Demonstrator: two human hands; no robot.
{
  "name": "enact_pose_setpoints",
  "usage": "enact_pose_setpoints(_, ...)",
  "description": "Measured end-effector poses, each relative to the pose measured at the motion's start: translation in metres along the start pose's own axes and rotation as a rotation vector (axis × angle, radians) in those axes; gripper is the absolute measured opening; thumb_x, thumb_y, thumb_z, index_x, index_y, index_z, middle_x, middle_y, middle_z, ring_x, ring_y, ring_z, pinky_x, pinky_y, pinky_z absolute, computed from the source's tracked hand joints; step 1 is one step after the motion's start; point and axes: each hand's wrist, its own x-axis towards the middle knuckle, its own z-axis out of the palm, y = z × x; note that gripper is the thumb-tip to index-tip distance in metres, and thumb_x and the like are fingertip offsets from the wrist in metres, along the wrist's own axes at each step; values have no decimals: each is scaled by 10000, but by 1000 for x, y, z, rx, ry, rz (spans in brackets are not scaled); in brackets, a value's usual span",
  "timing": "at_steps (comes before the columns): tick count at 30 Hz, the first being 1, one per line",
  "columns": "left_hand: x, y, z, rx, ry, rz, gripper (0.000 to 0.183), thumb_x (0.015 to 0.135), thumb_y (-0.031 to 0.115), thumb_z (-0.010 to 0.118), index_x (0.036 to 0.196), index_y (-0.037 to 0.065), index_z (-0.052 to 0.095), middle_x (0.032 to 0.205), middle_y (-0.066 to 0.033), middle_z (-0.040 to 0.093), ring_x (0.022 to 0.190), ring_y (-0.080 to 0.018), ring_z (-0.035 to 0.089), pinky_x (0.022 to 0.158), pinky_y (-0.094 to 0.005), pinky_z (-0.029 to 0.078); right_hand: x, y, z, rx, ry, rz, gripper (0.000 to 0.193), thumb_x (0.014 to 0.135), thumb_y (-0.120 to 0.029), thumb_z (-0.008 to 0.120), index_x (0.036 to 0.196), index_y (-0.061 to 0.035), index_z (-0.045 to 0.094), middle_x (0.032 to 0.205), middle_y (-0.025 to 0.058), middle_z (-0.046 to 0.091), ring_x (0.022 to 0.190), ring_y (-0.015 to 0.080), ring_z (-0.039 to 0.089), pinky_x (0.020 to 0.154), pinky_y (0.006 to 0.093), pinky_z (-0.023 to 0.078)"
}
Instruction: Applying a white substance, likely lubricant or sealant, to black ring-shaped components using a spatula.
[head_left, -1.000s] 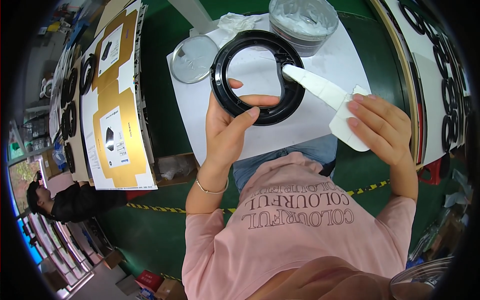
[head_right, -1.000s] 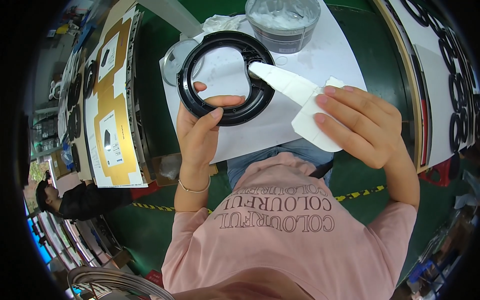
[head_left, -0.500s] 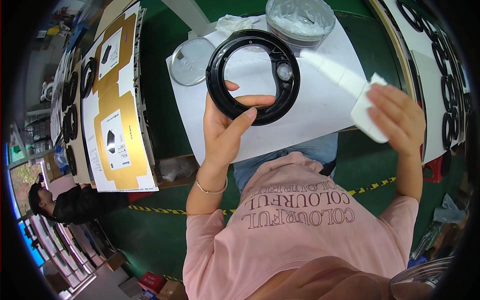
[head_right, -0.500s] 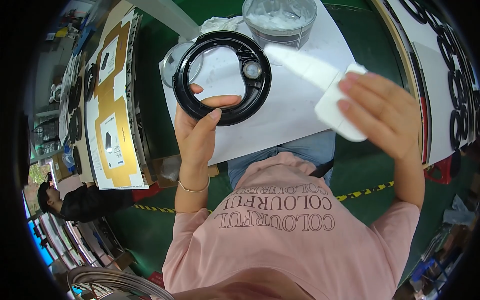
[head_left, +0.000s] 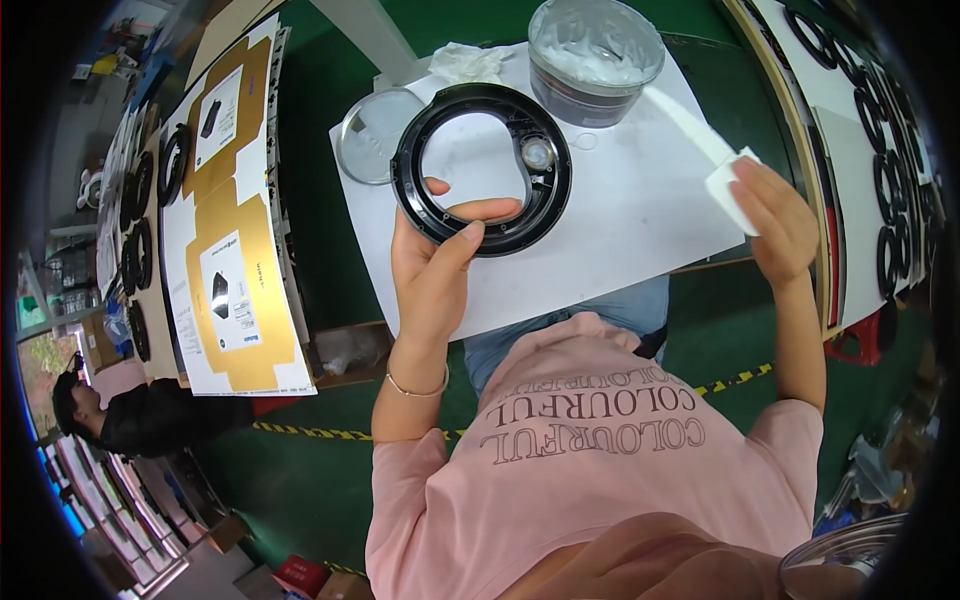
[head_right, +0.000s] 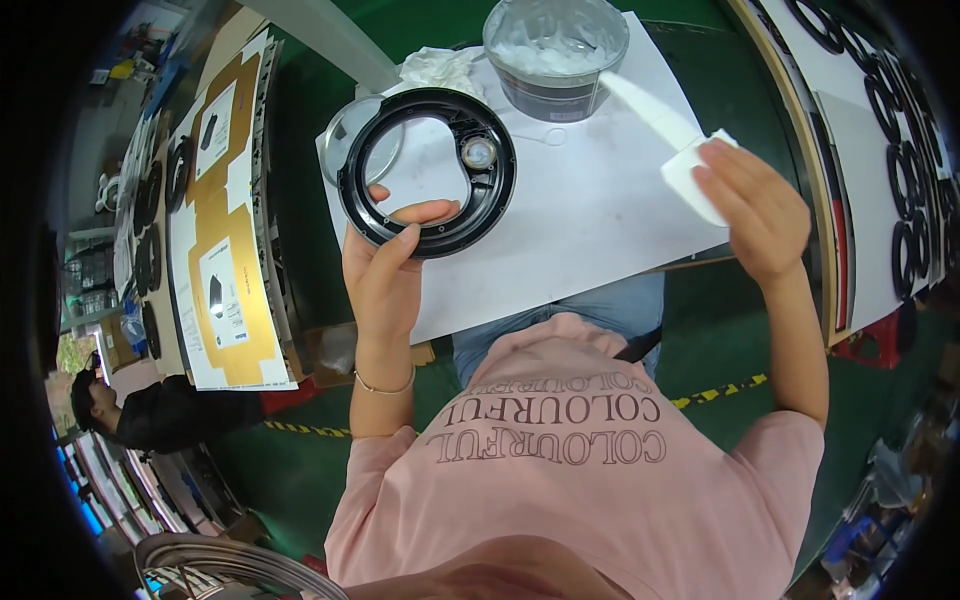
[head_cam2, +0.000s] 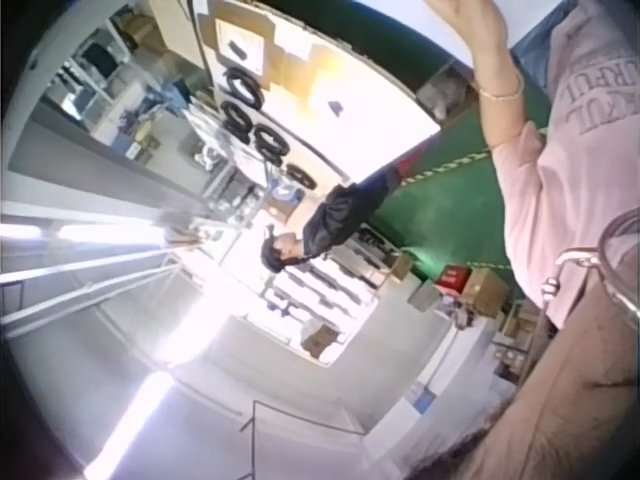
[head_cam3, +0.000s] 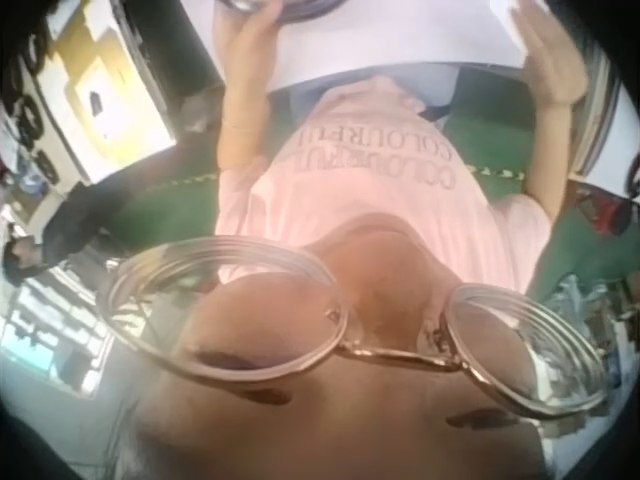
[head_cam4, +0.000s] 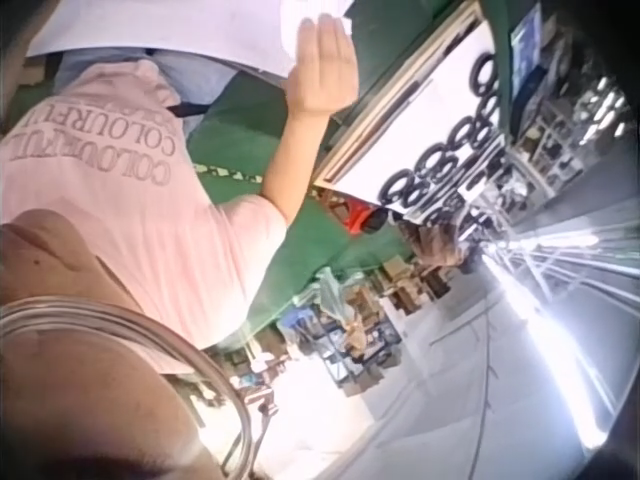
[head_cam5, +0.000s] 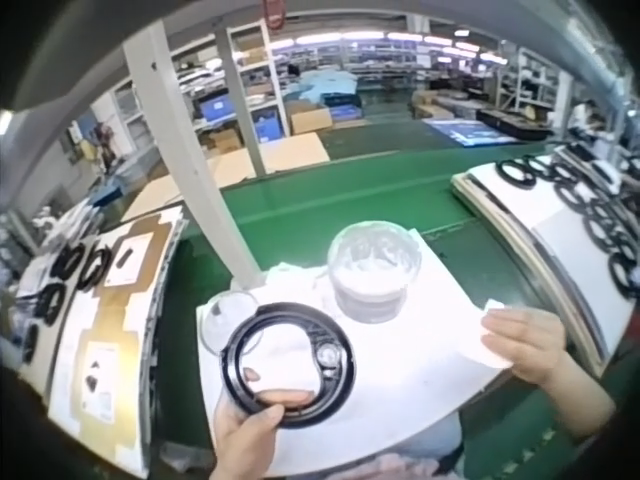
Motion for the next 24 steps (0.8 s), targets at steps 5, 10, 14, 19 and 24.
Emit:
enact_pose_setpoints(5,4,-9,8,102,-58,37,334,818,-61,441,1089,46,276,980,-278,579,900,-252,599,811,-315,467,-2,-19,-14,372,266,571,185,870,-6,480,1012,79,561,962,199,611,905,230,593,775,300,477)
enact_pose_setpoints(10,1,-6,9,242,-111,121,342,816,-75,441,1084,48,269,978,-253,589,899,-214,595,787,-267,456,13,-29,-16,612,78,386,153,848,31,481,986,76,530,922,228,617,842,267,619,738,302,484)
enact_pose_setpoints(14,-3,-6,9,214,-93,112,341,815,-78,445,1080,48,271,976,-245,592,900,-201,591,768,-245,450,29,-34,-12,586,7,267,173,807,80,480,972,63,530,902,235,620,818,300,630,731,322,492)
enact_pose_setpoints(19,-5,-6,8,256,-115,133,336,813,-88,445,1070,48,275,977,-243,593,877,-170,583,723,-211,435,38,-37,-9,531,-28,258,208,745,124,494,932,64,563,876,193,638,791,270,638,697,293,493)
enact_pose_setpoints(24,-3,-9,10,316,-145,170,331,814,-93,444,1058,52,273,984,-239,591,877,-154,576,707,-199,426,32,-41,-8,478,11,307,185,734,72,557,904,22,607,850,117,656,654,200,626,562,231,461)
